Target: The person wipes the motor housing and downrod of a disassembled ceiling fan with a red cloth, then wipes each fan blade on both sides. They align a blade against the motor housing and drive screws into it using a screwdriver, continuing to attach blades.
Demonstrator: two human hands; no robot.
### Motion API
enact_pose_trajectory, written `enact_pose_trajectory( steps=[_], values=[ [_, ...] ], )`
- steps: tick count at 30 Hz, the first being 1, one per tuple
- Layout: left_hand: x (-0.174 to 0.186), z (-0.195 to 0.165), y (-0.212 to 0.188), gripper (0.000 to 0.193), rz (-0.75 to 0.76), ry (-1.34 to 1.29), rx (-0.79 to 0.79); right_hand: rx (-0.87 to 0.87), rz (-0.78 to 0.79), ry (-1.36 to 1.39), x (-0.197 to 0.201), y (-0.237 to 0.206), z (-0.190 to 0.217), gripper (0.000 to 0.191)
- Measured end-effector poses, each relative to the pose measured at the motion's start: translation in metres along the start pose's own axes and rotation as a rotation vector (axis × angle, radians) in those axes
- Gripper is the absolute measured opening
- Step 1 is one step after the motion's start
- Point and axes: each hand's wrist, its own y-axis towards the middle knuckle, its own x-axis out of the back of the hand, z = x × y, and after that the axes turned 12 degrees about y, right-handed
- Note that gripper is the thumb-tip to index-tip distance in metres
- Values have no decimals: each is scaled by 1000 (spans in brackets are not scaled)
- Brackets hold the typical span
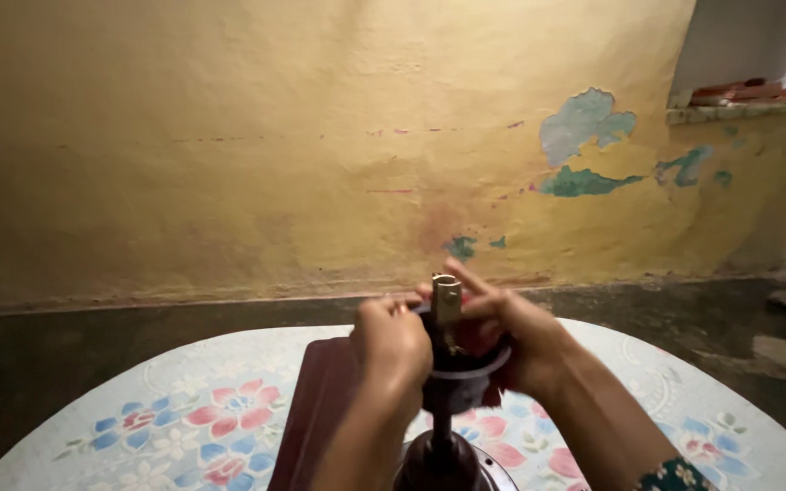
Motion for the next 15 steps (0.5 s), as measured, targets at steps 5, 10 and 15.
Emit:
enact_pose_trajectory(
  steps=[5, 10, 15],
  values=[
    [-14, 49, -6, 29, 31, -73, -51, -51, -39, -39, 46, -4, -38, 40],
    [-17, 61, -9, 26, -21, -32, -22, 99, -328, -56, 55, -18, -66, 35],
    [-10, 59, -25, 26, -203, 126, -98, 343, -615, 98, 12, -38, -110, 37]
  ],
)
